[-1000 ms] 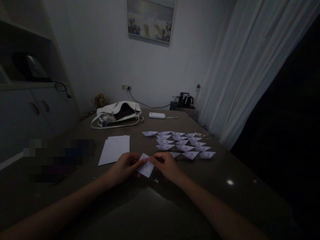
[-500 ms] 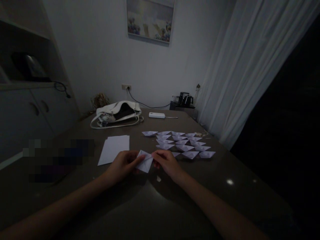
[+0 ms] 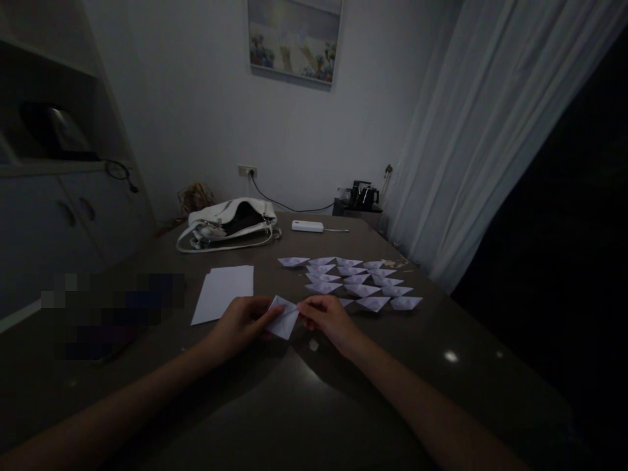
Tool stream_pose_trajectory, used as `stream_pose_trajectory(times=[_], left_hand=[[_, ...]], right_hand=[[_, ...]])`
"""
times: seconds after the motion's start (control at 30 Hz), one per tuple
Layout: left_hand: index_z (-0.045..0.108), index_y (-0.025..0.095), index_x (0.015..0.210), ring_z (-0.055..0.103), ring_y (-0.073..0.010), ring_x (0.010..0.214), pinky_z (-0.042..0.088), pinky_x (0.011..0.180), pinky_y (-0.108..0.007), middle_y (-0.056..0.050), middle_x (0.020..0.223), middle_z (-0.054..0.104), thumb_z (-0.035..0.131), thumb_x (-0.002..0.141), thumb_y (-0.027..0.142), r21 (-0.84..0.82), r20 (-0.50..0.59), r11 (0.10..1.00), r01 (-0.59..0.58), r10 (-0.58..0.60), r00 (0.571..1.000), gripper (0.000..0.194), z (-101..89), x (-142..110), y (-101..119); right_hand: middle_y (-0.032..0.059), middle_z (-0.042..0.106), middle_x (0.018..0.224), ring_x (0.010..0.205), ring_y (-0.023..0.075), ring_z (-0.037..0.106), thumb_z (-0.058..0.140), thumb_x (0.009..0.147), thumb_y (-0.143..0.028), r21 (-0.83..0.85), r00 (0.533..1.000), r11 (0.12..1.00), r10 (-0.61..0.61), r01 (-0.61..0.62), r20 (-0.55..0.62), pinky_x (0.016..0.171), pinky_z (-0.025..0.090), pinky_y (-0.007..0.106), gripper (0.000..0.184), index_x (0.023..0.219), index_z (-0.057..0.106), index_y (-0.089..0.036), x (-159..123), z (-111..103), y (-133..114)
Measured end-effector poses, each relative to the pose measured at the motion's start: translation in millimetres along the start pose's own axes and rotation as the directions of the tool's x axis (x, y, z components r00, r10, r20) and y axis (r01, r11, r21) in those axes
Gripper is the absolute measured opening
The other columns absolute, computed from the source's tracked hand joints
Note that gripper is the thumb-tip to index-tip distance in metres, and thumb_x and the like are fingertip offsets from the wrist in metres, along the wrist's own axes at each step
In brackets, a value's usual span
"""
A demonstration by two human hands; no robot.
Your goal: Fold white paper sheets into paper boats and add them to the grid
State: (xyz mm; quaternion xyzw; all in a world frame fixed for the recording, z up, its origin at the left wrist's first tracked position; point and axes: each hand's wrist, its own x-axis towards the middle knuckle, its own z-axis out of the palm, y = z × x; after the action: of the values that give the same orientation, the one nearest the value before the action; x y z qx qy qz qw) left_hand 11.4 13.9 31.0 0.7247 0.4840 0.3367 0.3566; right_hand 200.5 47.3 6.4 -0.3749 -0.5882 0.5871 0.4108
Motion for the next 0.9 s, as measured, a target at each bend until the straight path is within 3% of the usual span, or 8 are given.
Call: stream_pose_trajectory(times=[0.17, 0.33, 0.63, 0.9], left_hand=[[0.062, 0.012, 0.072, 0.055, -0.0157, 0.054, 0.044, 0.047, -0.023, 0.000, 0.061, 0.058, 0.053, 0.080, 0.059, -0.040, 0.003, 0.999, 0.009, -0.008, 1.000, 0.049, 1.2, 0.4, 0.1], [0.063, 0.013, 0.076, 0.054, -0.0146, 0.053, 0.042, 0.046, -0.022, 0.001, 0.061, 0.059, 0.055, 0.078, 0.059, -0.106, 0.018, 0.994, 0.037, -0.036, 0.999, 0.047, 1.5, 0.9, -0.2], [0.059, 0.014, 0.069, 0.048, -0.0111, 0.043, 0.033, 0.040, -0.019, 0.002, 0.048, 0.056, 0.057, 0.076, 0.060, -0.235, 0.042, 0.963, 0.135, -0.128, 0.991, 0.047, 1.9, 2.4, -1.6], [0.059, 0.013, 0.067, 0.049, -0.0106, 0.045, 0.034, 0.043, -0.019, 0.002, 0.049, 0.056, 0.060, 0.075, 0.059, -0.224, 0.130, 0.970, 0.094, -0.066, 0.989, 0.047, 3.5, 2.4, -1.2]], right_hand=[[-0.0036, 0.056, 0.055, 0.048, 0.0066, 0.047, 0.066, 0.074, -0.028, 0.031, 1.000, 0.999, 0.008, -0.009, 0.015, 0.052, 0.036, 0.020, 0.015, 0.069, 0.064, -0.014, 0.1, -1.6, 1.2], [-0.0032, 0.055, 0.053, 0.046, 0.0073, 0.048, 0.062, 0.079, -0.030, -0.056, 1.000, 0.998, 0.007, -0.005, 0.020, 0.049, 0.036, 0.020, 0.019, 0.067, 0.062, -0.014, 2.6, -1.2, 2.5], [-0.0021, 0.054, 0.057, 0.048, 0.0075, 0.046, 0.058, 0.082, -0.029, -0.148, 0.981, 0.970, -0.192, 0.191, 0.006, 0.048, 0.035, 0.020, 0.022, 0.065, 0.058, -0.015, 0.6, 0.8, -2.4], [-0.0034, 0.049, 0.053, 0.047, 0.0079, 0.042, 0.062, 0.078, -0.041, -0.204, 0.982, 0.965, -0.141, 0.164, 0.125, 0.045, 0.031, 0.020, 0.030, 0.064, 0.058, -0.014, -1.2, 1.2, 0.4]])
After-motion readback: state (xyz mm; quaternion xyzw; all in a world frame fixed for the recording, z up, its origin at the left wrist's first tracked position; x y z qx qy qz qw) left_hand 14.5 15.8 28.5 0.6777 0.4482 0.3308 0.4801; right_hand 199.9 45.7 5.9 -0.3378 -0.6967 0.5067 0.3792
